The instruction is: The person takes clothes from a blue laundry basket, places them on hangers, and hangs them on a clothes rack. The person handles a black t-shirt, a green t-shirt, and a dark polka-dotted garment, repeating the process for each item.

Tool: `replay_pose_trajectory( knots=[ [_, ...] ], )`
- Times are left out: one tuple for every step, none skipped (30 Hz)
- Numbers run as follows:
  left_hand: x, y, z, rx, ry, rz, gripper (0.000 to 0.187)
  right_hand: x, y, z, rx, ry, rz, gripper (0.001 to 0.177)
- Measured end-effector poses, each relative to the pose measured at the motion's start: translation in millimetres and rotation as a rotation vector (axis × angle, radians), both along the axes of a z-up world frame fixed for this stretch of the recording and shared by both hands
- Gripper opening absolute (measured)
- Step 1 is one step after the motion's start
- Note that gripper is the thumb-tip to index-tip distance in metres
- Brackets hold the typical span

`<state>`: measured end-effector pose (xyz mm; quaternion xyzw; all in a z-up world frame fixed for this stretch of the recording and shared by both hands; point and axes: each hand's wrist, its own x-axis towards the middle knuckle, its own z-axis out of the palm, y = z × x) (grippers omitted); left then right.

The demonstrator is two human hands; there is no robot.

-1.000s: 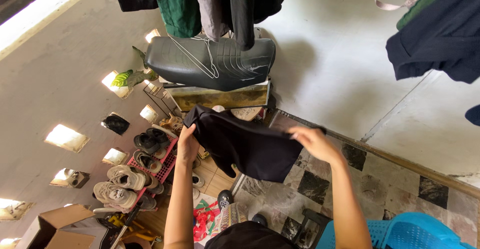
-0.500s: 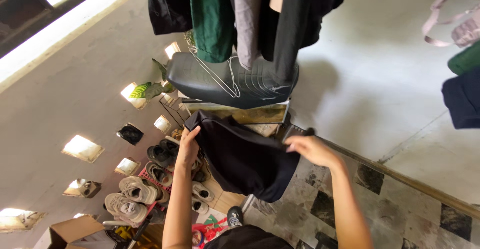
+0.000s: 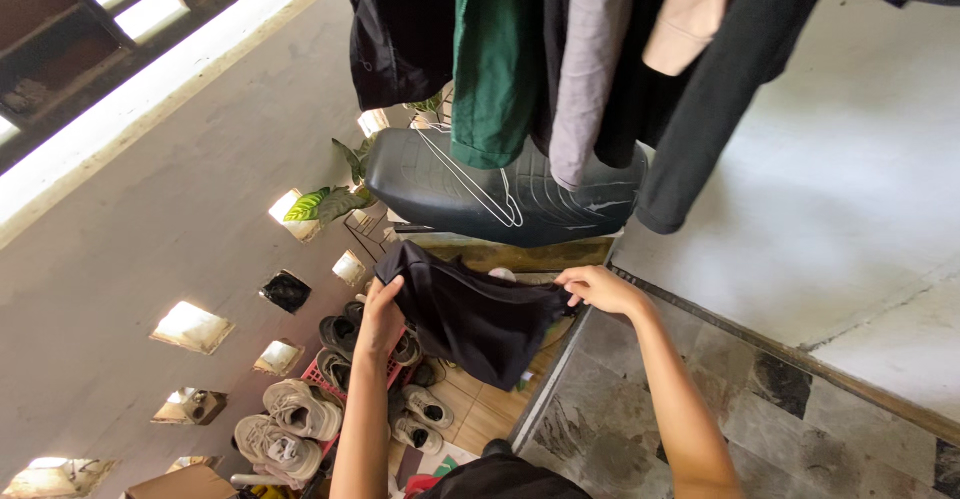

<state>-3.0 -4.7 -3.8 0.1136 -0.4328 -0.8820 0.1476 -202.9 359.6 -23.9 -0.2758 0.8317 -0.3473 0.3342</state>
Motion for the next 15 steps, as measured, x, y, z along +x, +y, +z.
replay_pose_trajectory(
  knots=[
    [-2.4, -2.7, -2.1, -0.017, 0.016, -0.011, 0.058, -8.0, -13.7, -6.4, -0.041, 0.009, 0.012, 0.031],
    [-5.3, -5.3, -4.2, -0.035, 0.033, -0.022, 0.059, -16.8, -30.0, -13.0, -0.083, 0.018, 0.023, 0.029],
    [-7.5, -7.7, -6.6, -0.051, 0.050, -0.033, 0.059, -25.0, -42.6, -18.5, -0.123, 0.028, 0.035, 0.029],
    [-8.1, -10.3, -8.6, -0.031, 0.039, -0.050, 0.059, -32.4, -55.3, -22.8, -0.146, 0.122, -0.026, 0.026],
    [-8.2, -12.6, -10.0, -0.011, 0.029, -0.067, 0.060, -40.1, -71.8, -25.4, -0.169, 0.218, -0.086, 0.023],
    [-8.3, -15.0, -11.2, 0.009, 0.019, -0.083, 0.060, -46.3, -87.9, -27.2, -0.192, 0.313, -0.147, 0.021],
    [-9.0, -17.2, -12.7, 0.003, 0.010, -0.080, 0.060, -51.3, -103.3, -28.8, -0.155, 0.421, -0.208, 0.018],
    [-9.6, -19.4, -14.4, -0.002, 0.002, -0.076, 0.060, -55.7, -118.4, -30.5, -0.118, 0.529, -0.268, 0.016],
    [-9.3, -22.5, -16.1, -0.008, -0.007, -0.073, 0.060, -59.6, -130.2, -32.3, -0.080, 0.637, -0.329, 0.013],
    [-8.8, -26.3, -18.0, -0.007, -0.007, -0.064, 0.060, -64.2, -141.2, -34.4, -0.065, 0.712, -0.343, 0.012],
    [-8.7, -30.3, -20.4, -0.007, -0.005, -0.054, 0.060, -69.6, -153.1, -36.9, -0.051, 0.788, -0.356, 0.014],
    [-8.3, -34.2, -23.3, -0.008, -0.004, -0.045, 0.060, -74.9, -163.1, -39.6, -0.037, 0.864, -0.370, 0.016],
    [-7.3, -38.5, -26.0, 0.007, -0.004, -0.036, 0.060, -80.3, -171.8, -42.1, 0.008, 0.838, -0.387, 0.021],
    [-5.7, -43.7, -28.4, 0.021, -0.005, -0.026, 0.060, -85.6, -179.9, -44.6, 0.053, 0.812, -0.404, 0.025],
    [-3.9, -48.7, -30.8, 0.035, -0.005, -0.017, 0.060, -90.6, -186.4, -47.3, 0.097, 0.786, -0.421, 0.030]
  ],
)
